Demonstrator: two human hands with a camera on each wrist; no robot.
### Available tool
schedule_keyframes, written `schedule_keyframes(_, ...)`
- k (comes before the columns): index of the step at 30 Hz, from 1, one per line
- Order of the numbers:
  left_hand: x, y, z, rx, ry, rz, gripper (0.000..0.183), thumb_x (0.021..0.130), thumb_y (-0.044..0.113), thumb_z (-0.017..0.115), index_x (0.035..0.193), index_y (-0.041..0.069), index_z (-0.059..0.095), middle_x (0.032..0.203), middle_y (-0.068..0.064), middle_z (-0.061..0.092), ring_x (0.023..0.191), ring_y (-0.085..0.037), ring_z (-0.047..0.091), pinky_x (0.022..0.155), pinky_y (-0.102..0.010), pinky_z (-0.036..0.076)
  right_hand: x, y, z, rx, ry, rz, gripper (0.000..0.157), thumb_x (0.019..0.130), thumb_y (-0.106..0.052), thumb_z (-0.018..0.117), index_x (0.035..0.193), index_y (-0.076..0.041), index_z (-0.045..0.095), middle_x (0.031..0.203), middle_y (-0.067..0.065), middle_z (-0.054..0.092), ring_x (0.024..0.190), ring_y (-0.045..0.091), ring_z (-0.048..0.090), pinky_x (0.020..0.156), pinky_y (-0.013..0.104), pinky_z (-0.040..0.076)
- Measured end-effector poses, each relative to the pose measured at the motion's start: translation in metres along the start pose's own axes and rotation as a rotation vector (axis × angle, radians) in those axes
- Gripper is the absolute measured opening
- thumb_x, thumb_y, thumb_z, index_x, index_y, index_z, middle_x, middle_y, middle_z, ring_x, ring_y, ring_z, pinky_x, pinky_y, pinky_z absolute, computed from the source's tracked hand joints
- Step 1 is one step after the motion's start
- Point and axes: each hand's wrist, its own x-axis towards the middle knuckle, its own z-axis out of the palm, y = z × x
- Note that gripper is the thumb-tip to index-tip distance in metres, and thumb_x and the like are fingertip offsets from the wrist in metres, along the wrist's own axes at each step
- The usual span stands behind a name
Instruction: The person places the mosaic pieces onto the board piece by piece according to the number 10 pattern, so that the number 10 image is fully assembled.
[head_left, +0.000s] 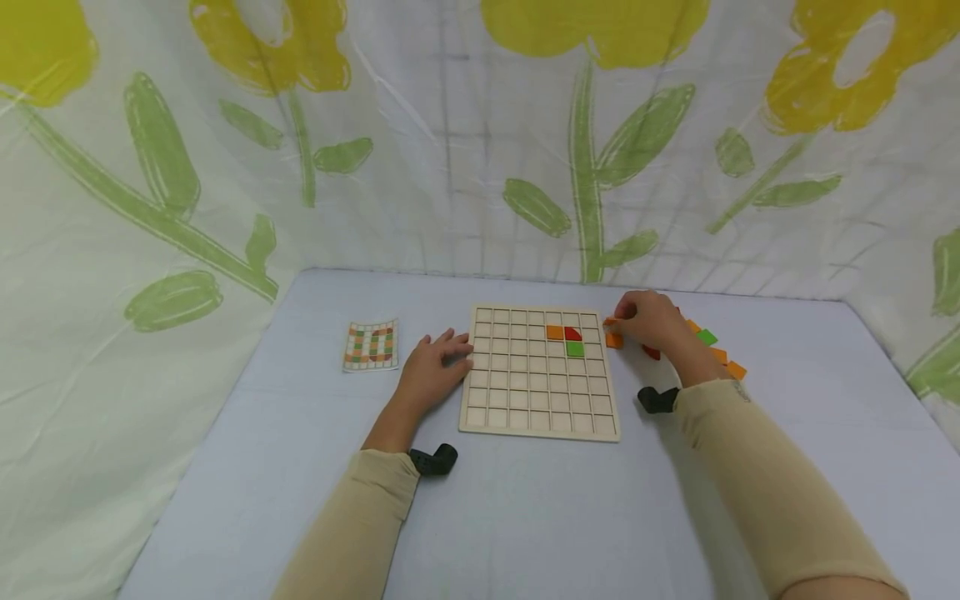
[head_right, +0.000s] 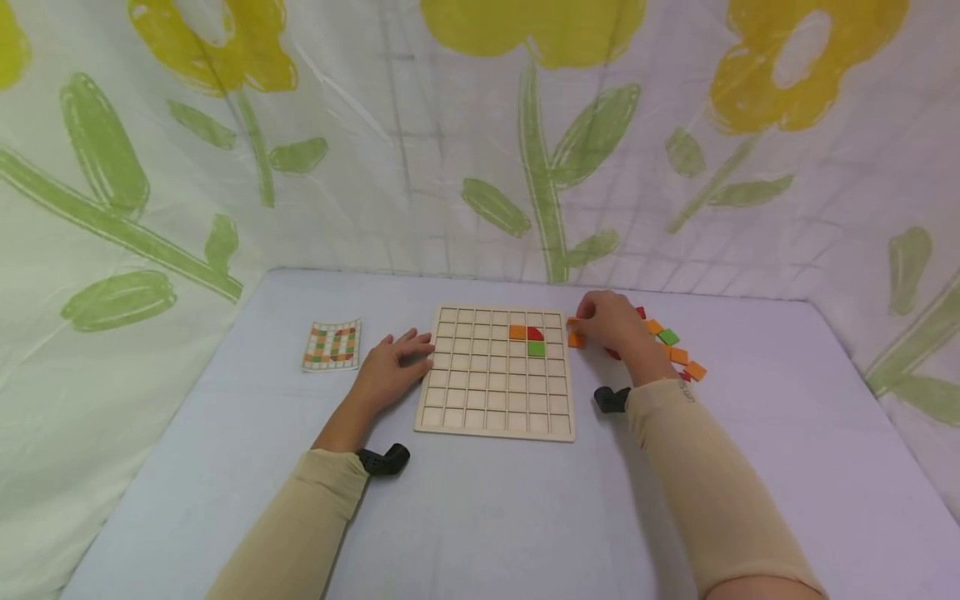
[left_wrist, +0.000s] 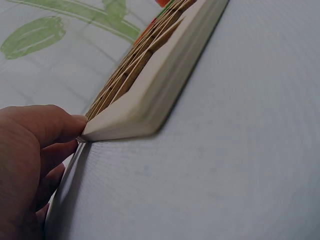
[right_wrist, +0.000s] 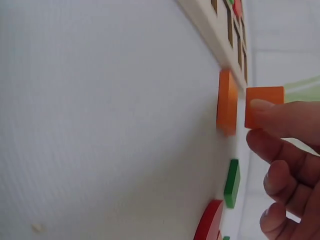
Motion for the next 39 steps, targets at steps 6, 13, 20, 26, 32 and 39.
schedule_keyframes(6, 0.0, 0.001, 0.0, 0.006, -0.002, 0.001, 0.032, 0.094, 0.026, 0.067, 0.122, 0.012, 0.07, 0.142, 0.004, 0.057, 0.144, -0.016, 0.038, 0.127, -0.037, 0.012, -0.007, -0.009, 0.006, 0.112, -0.068, -0.063, 0.018, 0.088, -0.024, 0.073, 0.101, -0.012, 0.067, 0.099, 0.008, 0.066, 0.084, 0.025, 0.054, 0.066, 0.03, 0.048)
schedule_keyframes(13, 0.0, 0.001, -0.001, 0.008, 0.002, 0.002, 0.032, 0.093, 0.025, 0.067, 0.121, 0.011, 0.071, 0.142, 0.003, 0.057, 0.144, -0.017, 0.039, 0.127, -0.039, 0.012, -0.019, -0.019, 0.023, 0.2, -0.203, -0.142, 0.015, 0.088, -0.029, 0.075, 0.096, -0.017, 0.074, 0.093, -0.001, 0.07, 0.09, 0.022, 0.053, 0.074, 0.03, 0.047)
schedule_keyframes(20, 0.0, 0.002, 0.0, 0.009, -0.003, -0.002, 0.032, 0.093, 0.025, 0.068, 0.121, 0.011, 0.071, 0.142, 0.003, 0.057, 0.144, -0.016, 0.038, 0.127, -0.038, 0.012, -0.026, -0.021, 0.038, 0.194, -0.175, -0.148, 0.015, 0.09, -0.029, 0.073, 0.094, -0.016, 0.075, 0.091, 0.001, 0.071, 0.084, 0.02, 0.056, 0.071, 0.029, 0.048)
schedule_keyframes(26, 0.0, 0.0, 0.0, 0.009, -0.001, 0.007, 0.032, 0.093, 0.024, 0.068, 0.121, 0.01, 0.071, 0.142, 0.002, 0.057, 0.144, -0.018, 0.039, 0.126, -0.04, 0.012, -0.028, -0.024, 0.042, 0.16, -0.141, -0.14, 0.01, 0.09, -0.026, 0.071, 0.092, -0.016, 0.074, 0.092, 0.001, 0.07, 0.084, 0.019, 0.055, 0.07, 0.028, 0.048)
schedule_keyframes(32, 0.001, -0.002, 0.001, -0.005, 0.002, 0.006, 0.032, 0.093, 0.025, 0.068, 0.121, 0.011, 0.071, 0.142, 0.002, 0.057, 0.144, -0.017, 0.039, 0.127, -0.039, 0.012, -0.029, -0.023, 0.042, 0.178, -0.133, -0.125, 0.012, 0.091, -0.03, 0.071, 0.093, -0.018, 0.073, 0.09, 0.001, 0.067, 0.084, 0.021, 0.054, 0.069, 0.029, 0.047)
schedule_keyframes(39, 0.0, 0.0, 0.001, -0.015, 0.004, -0.003, 0.031, 0.092, 0.024, 0.069, 0.121, 0.011, 0.071, 0.141, 0.003, 0.058, 0.143, -0.016, 0.039, 0.127, -0.038, 0.012, -0.032, -0.005, 0.029, 0.253, 0.034, 0.005, 0.023, 0.095, -0.031, 0.065, 0.111, -0.015, 0.071, 0.099, 0.008, 0.066, 0.088, 0.025, 0.053, 0.069, 0.029, 0.048)
